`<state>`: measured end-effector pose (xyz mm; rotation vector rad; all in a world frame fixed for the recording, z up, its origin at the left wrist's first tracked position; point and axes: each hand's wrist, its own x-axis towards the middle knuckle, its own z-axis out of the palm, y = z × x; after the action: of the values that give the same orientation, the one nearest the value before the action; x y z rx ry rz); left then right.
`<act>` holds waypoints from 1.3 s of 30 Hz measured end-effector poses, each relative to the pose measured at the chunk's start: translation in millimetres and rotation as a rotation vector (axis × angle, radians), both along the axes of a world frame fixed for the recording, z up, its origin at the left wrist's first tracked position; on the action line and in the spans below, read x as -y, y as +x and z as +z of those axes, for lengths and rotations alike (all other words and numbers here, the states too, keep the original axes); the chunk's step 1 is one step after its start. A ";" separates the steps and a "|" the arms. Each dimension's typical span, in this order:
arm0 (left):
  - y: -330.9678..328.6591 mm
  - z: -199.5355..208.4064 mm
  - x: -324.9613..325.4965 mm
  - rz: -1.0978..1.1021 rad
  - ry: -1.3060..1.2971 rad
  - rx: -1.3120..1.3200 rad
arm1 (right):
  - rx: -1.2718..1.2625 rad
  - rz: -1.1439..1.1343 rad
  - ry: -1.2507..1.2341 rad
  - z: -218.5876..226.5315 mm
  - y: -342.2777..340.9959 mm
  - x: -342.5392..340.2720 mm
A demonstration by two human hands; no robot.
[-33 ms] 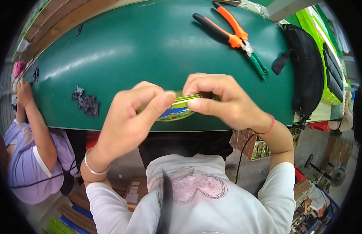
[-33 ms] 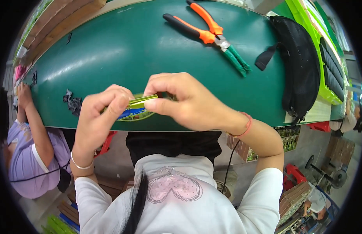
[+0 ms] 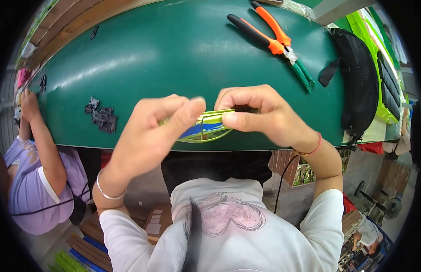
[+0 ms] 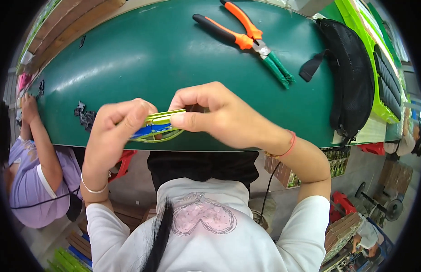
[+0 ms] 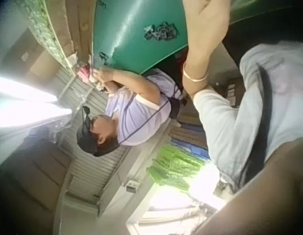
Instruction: The person assembles a plastic toy car by hand, attaching plastic components to the toy car body.
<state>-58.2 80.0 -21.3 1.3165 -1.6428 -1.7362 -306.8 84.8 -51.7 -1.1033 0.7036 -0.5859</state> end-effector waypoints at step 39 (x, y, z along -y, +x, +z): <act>14.2 15.7 20.3 -0.276 -0.089 0.074 | -0.077 -0.013 -0.459 -9.4 7.1 -6.3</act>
<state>-44.0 59.7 -5.5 1.1706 -1.9994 -1.7584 -299.7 91.0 -61.1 -1.5543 0.6592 -0.7409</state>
